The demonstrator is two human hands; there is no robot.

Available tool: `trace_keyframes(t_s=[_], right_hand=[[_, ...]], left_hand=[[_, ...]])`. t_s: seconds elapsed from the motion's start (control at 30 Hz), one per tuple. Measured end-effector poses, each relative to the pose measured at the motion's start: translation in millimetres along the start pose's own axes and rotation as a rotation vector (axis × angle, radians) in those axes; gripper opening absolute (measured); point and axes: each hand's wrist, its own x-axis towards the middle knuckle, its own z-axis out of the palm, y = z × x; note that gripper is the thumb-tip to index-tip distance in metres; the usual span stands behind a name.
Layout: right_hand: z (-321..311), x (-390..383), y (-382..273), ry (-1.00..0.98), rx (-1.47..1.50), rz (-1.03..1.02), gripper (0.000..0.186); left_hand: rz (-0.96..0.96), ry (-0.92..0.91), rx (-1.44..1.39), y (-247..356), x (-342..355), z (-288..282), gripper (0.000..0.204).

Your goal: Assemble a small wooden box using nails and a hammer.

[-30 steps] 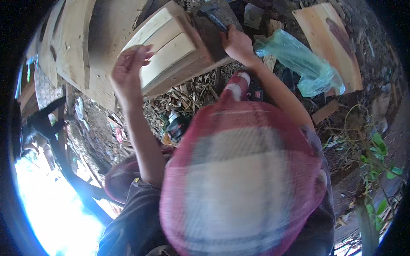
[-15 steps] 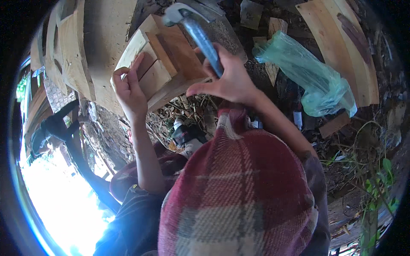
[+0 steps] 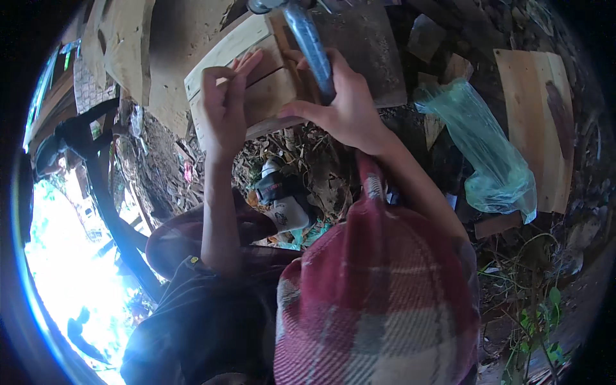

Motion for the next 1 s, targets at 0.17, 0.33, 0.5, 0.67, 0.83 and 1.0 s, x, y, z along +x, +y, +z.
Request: trace_keyframes(t_s=[0.17, 0.33, 0.5, 0.67, 0.83, 1.0], right_hand=[[5.2, -5.2, 9.9, 0.028, 0.127, -0.026, 0.043], [5.5, -5.5, -1.7, -0.043, 0.017, 0.027, 0.039], [8.4, -4.8, -3.3, -0.025, 0.031, 0.018, 0.038], [5.4, -6.4, -5.1, -0.024, -0.042, 0.045, 0.037], [5.3, -4.5, -6.0, -0.048, -0.074, 0.031, 0.036], [4.5, -5.6, -1.3, -0.024, -0.106, -0.012, 0.040]], left_hand=[[0.060, 0.009, 0.054, 2.1, 1.7, 3.5, 0.013], [-0.096, -0.053, -0.009, 12.0, -1.3, -5.4, 0.007], [-0.033, -0.087, 0.023, 1.8, -7.0, -4.3, 0.010], [-0.137, -0.157, -0.004, 12.6, -2.7, -5.5, 0.010], [-0.134, -0.010, -0.204, -2.1, -2.8, 4.6, 0.008], [-0.179, -0.094, -0.405, -3.6, -2.1, 7.4, 0.008]])
